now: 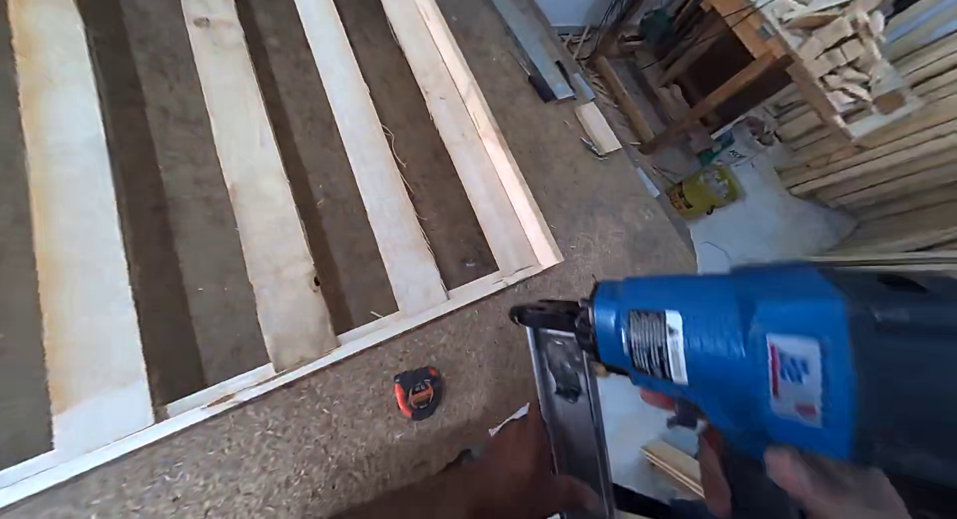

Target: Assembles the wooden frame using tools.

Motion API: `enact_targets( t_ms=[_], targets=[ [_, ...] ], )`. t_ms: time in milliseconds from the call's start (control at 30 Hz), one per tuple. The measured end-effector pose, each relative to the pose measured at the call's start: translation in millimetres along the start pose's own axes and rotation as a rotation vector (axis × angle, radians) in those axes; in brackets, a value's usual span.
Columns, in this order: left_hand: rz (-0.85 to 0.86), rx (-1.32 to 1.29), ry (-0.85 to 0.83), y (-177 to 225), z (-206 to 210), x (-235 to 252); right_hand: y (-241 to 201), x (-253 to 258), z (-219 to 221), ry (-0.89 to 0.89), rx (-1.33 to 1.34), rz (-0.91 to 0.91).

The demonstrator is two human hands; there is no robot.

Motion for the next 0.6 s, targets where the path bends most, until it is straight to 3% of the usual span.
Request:
enact_targets(
  t_ms=[100,167,233,300,367,433,500,600],
  targets=[
    [-0.003,0.032,-0.266,0.4,29.2,29.4,-7.5,2.5,3.5,0.009,-0.085,0.082],
    [0.009,0.124,-0.326,7.2,21.5,51.4,-1.9,3.2,-14.8,-0.062,-0.102,0.2],
    [-0.027,0.252,-0.177,12.7,-30.8,77.8,-6.4,28.4,-10.4,0.096,-0.177,0.362],
    [-0.107,0.298,0.189,8.3,-115.1,99.3,-1.9,44.4,-13.0,0.09,-0.217,0.453],
    [-0.243,0.266,0.508,-10.4,-191.4,119.2,22.8,57.4,-37.4,-0.004,-0.175,0.377],
    [-0.399,0.198,0.522,-39.6,-219.9,145.4,43.1,74.1,-56.3,-0.133,-0.182,0.3],
    [-0.476,0.073,0.392,-61.6,-221.0,177.8,54.3,91.1,-68.4,-0.163,-0.206,0.322],
    [-0.544,-0.28,0.352,-67.3,-213.1,206.6,56.8,107.6,-69.4,-0.227,-0.186,0.319]
  ],
)
Point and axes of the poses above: each hand's wrist, its own x-axis towards the middle knuckle, its own z-axis out of the palm, y = z × x, the point moved 10 cm from there along x, towards the middle knuckle, and after that the axes turned 7 degrees about -z, right-handed, at the moved point
